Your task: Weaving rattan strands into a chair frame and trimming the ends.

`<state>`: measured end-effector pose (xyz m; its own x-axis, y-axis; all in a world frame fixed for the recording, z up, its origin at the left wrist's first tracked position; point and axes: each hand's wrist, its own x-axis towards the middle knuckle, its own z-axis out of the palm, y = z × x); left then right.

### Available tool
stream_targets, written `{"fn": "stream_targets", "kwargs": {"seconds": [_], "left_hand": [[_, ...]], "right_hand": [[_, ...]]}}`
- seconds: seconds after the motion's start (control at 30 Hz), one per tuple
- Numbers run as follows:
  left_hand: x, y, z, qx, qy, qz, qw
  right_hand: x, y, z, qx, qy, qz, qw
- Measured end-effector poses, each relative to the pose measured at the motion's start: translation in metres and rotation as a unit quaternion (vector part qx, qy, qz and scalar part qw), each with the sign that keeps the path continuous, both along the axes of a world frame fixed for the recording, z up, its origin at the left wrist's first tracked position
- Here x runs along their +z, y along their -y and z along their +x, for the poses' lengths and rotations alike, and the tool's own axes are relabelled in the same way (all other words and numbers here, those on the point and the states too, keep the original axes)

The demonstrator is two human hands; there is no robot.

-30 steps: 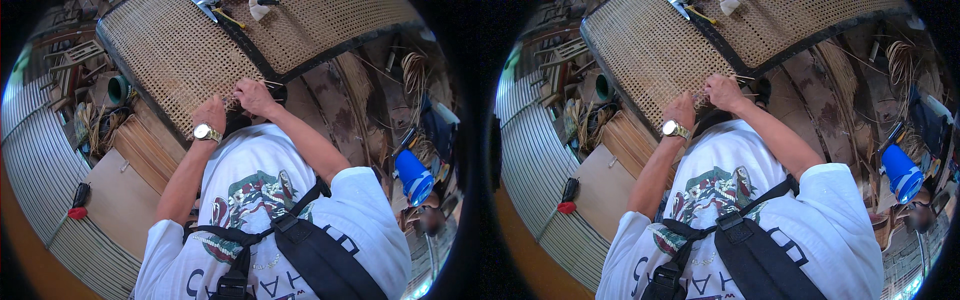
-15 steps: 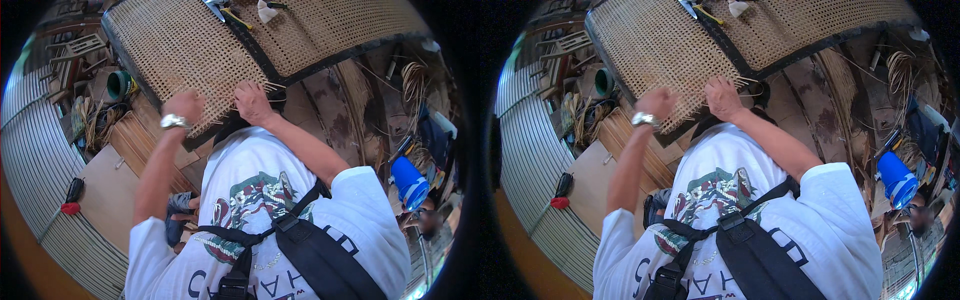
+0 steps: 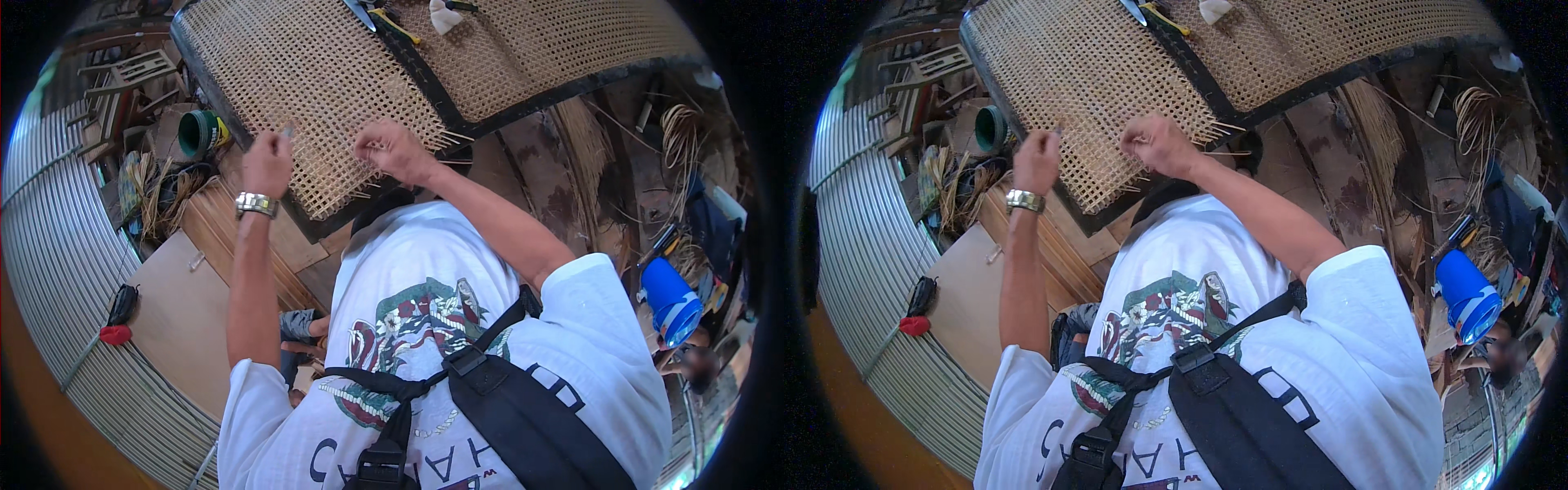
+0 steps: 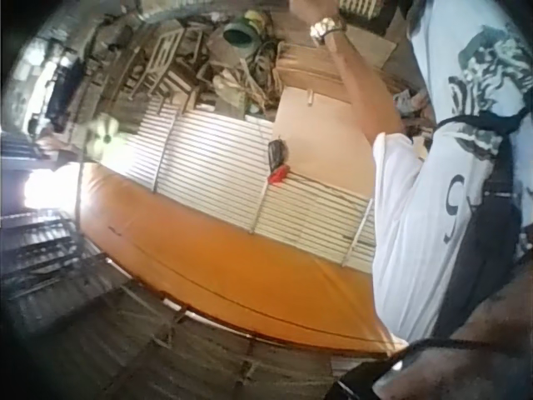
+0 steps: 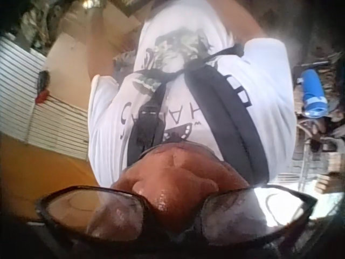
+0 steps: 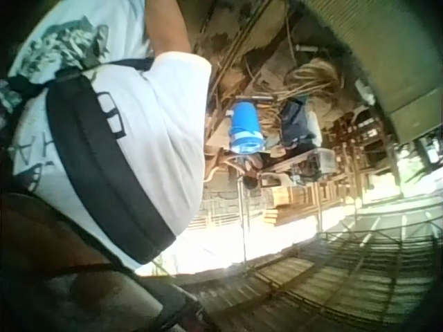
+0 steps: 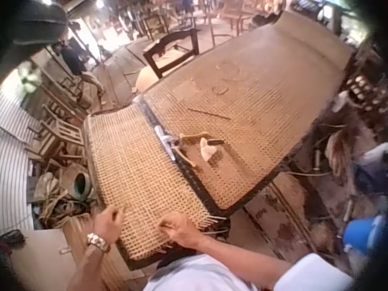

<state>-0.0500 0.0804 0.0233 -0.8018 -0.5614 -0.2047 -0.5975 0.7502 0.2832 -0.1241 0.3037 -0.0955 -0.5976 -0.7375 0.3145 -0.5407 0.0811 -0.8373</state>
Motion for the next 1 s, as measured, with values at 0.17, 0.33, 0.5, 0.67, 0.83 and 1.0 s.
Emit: {"fn": "stream_targets", "kwargs": {"seconds": [0.17, 0.33, 0.5, 0.67, 0.83, 1.0], "left_hand": [[-0.031, -0.052, 0.010, -0.094, 0.121, 0.067, 0.986], [-0.036, -0.078, -0.010, -0.151, 0.218, 0.042, 0.963], [-0.021, -0.098, -0.036, -0.179, 0.327, -0.023, 0.927], [-0.011, -0.116, -0.058, -0.232, 0.367, -0.068, 0.898], [-0.030, -0.117, -0.041, -0.244, 0.316, -0.068, 0.914], [-0.044, -0.104, -0.002, -0.204, 0.171, -0.067, 0.962]], "right_hand": [[-0.007, -0.006, -0.012, -0.054, 0.432, 0.027, 0.900], [-0.018, -0.015, -0.004, -0.112, 0.226, 0.217, 0.943], [-0.016, -0.015, 0.002, -0.165, 0.153, 0.179, 0.958], [-0.007, -0.021, 0.005, -0.176, 0.101, 0.167, 0.965], [-0.010, -0.021, 0.003, -0.150, 0.077, 0.204, 0.964], [-0.011, -0.017, 0.005, -0.100, 0.096, 0.178, 0.974]]}}
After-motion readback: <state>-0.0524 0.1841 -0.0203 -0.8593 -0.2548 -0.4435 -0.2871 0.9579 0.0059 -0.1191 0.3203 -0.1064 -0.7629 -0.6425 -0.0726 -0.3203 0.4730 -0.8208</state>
